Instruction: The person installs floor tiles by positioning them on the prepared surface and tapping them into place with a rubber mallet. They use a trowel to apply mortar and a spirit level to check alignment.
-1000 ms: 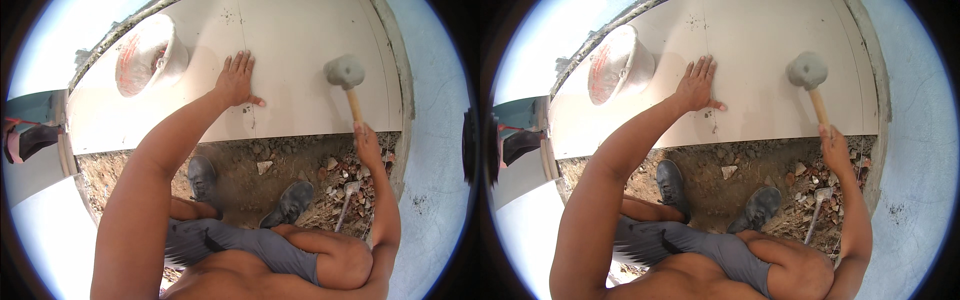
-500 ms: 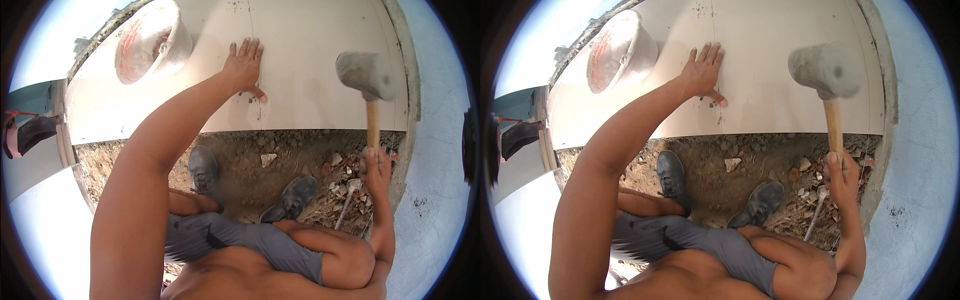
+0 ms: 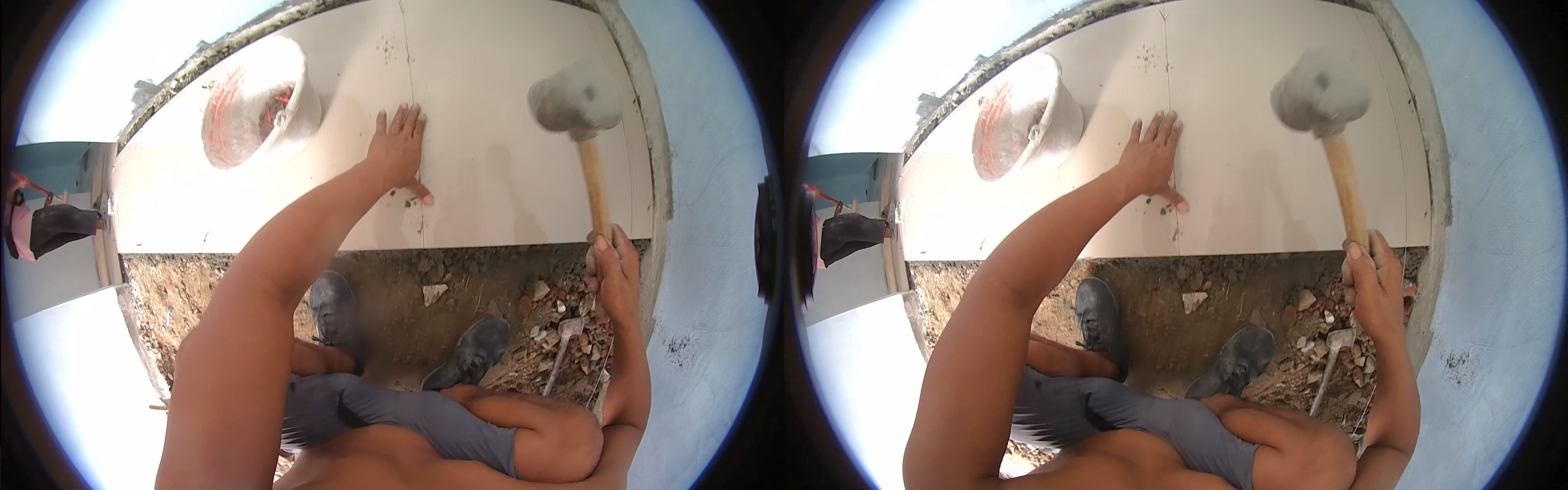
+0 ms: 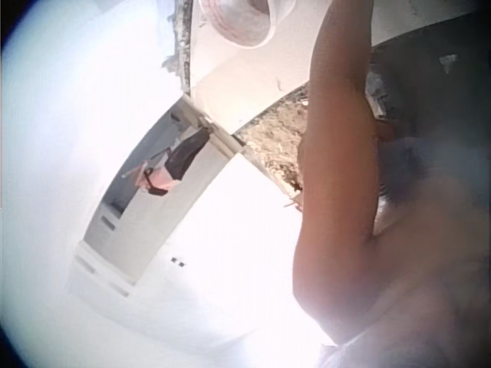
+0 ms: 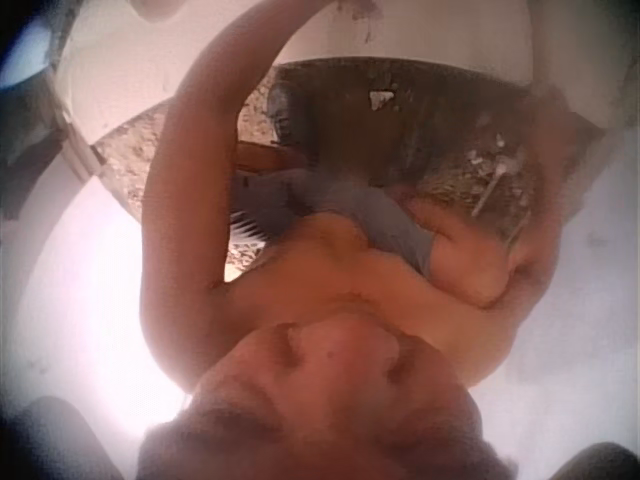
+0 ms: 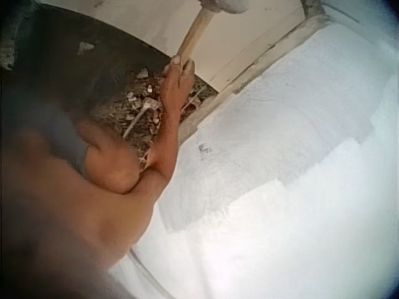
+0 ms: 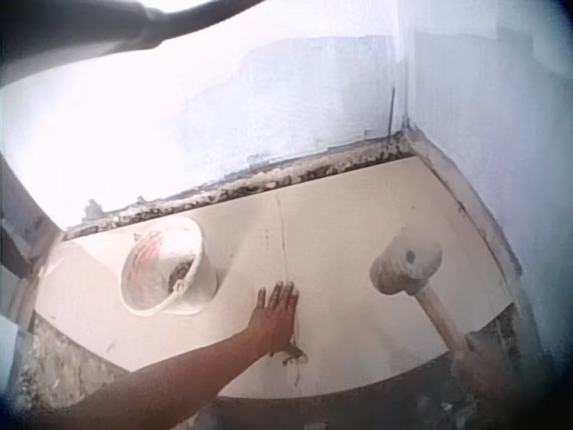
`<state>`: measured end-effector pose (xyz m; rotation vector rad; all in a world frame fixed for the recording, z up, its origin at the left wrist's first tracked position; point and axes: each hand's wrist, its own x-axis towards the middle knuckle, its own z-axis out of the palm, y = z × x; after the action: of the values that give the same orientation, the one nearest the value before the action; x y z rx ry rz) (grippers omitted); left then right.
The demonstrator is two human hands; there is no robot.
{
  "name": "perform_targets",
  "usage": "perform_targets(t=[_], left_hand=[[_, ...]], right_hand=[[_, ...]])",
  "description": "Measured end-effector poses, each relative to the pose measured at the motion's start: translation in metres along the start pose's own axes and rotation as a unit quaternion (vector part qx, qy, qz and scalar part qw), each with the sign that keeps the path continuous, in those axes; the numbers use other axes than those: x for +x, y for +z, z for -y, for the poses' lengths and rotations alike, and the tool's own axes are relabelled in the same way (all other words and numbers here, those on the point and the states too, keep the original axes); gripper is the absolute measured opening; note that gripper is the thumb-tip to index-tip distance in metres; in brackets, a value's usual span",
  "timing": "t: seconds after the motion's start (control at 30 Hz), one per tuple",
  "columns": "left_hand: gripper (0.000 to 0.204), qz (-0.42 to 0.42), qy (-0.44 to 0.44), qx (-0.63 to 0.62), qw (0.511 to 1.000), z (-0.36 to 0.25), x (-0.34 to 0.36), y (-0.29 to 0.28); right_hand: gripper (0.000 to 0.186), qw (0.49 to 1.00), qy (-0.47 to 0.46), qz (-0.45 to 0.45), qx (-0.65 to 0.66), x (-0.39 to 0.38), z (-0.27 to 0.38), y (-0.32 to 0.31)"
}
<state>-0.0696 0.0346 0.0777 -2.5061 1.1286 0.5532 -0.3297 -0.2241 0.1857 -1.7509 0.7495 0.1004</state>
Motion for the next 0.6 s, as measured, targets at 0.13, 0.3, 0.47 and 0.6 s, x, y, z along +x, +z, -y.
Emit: perform_targets(t=[0.13, 0.3, 0.47, 0.6], left_hand=[[0.154, 0.008, 0.003, -0.024, 1.000, 0.004, 0.000, 0.005], [0.155, 0.018, 0.009, -0.009, 1.000, -0.005, 0.004, -0.007], [0.156, 0.043, -0.018, -0.002, 0.999, -0.002, -0.001, -0.008], [0.159, 0.030, -0.022, -0.016, 0.999, -0.006, 0.010, 0.000]], right_hand=[[0.037, 0.982, -0.132, -0.038, 0.131, 0.008, 0.026, 0.012], [0.040, 0.979, -0.174, -0.042, -0.101, 0.058, -0.053, 0.028], [0.043, 0.981, -0.083, 0.021, -0.174, 0.071, -0.035, 0.019], [0.044, 0.965, -0.177, -0.105, -0.161, 0.059, -0.070, 0.030]])
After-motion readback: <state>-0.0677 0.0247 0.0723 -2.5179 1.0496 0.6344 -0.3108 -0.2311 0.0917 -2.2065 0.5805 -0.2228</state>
